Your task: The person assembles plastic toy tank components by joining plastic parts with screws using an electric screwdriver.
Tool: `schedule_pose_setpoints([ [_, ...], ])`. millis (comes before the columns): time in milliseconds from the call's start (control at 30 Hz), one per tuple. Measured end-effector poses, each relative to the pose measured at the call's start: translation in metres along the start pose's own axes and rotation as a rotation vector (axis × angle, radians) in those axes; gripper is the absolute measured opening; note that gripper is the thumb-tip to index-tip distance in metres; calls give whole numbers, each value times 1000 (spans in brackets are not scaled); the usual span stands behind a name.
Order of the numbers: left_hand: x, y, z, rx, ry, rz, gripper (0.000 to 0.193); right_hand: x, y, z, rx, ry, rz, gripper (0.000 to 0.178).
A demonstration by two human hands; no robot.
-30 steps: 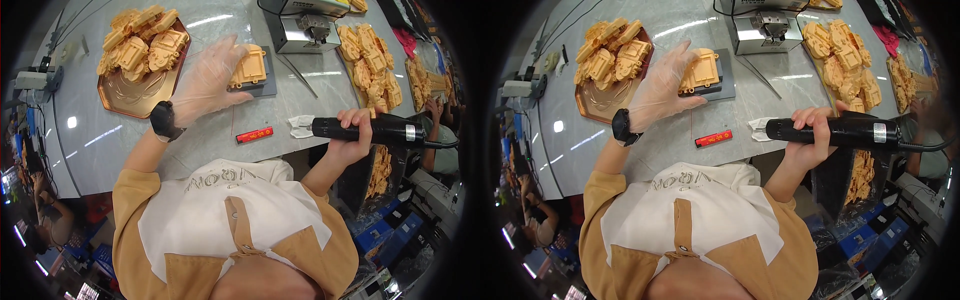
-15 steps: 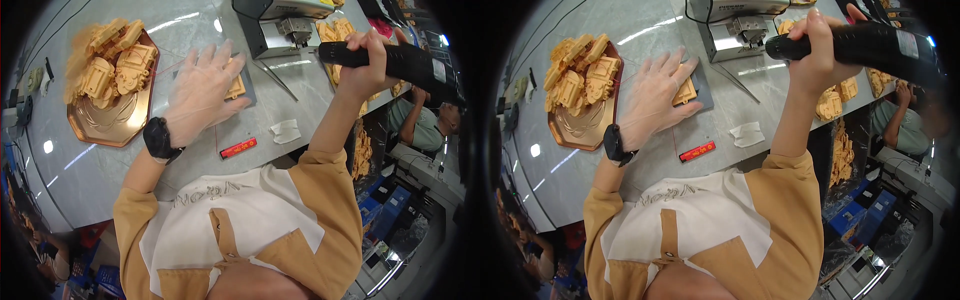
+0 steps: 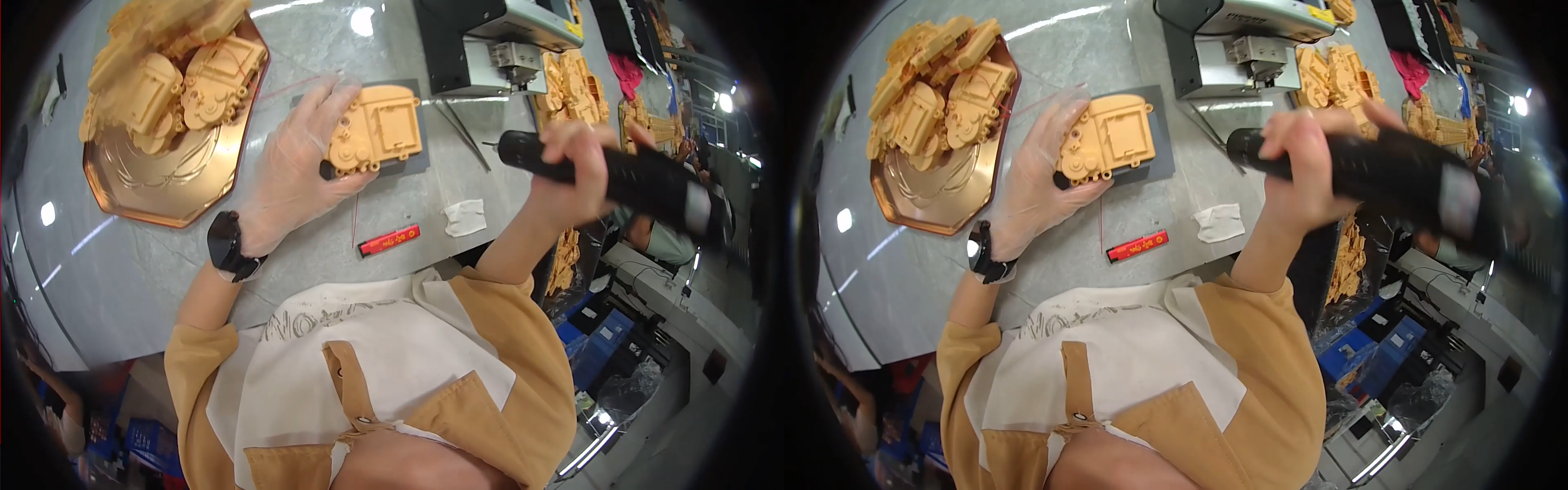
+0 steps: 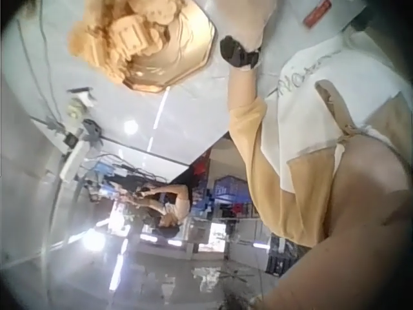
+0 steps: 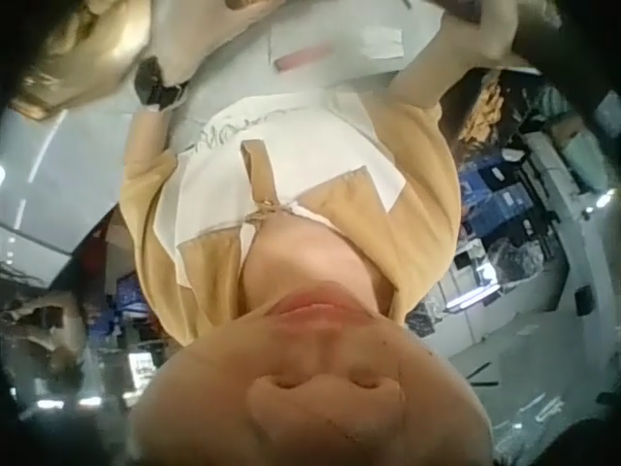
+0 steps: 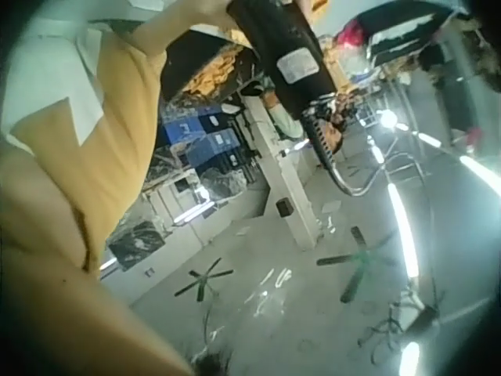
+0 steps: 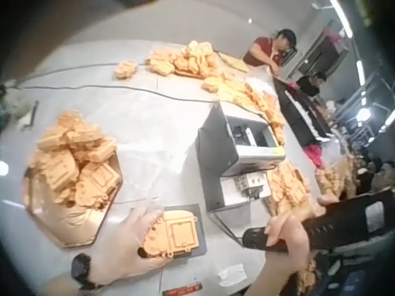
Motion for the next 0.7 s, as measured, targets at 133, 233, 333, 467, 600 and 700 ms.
schedule_pose_setpoints([
  [133, -4, -4, 2, -64, -63, 42, 81, 13, 38, -9, -43, 68, -97, 56],
  [233, -2, -7, 5, -85, -72, 40, 82, -13, 69, -2, -93, -86, -118, 43],
  [333, -1, -6, 11, -48, -55, 58, 83, -44, 70, -7, -40, -193, -114, 39],
  [467, 3, -14, 12, -80, -109, 48, 85, -33, 57, -5, -49, -147, -46, 41],
  [600, 5, -14, 13, -134, -111, 31, 85, 4, 4, 5, 1, 71, 34, 45],
  [700, 9, -12, 13, -152, -80, 76, 85, 26, 2, 25, 166, 84, -31, 50],
])
Point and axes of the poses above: each hand's wrist, its own y-axis towards the middle knuckle, its own z-axis out of the palm, x = y × z, the point moved 5 cm from there along y, towards the middle knuckle, and after that the axes turned 1 degree about y, right-handed, at the moved point
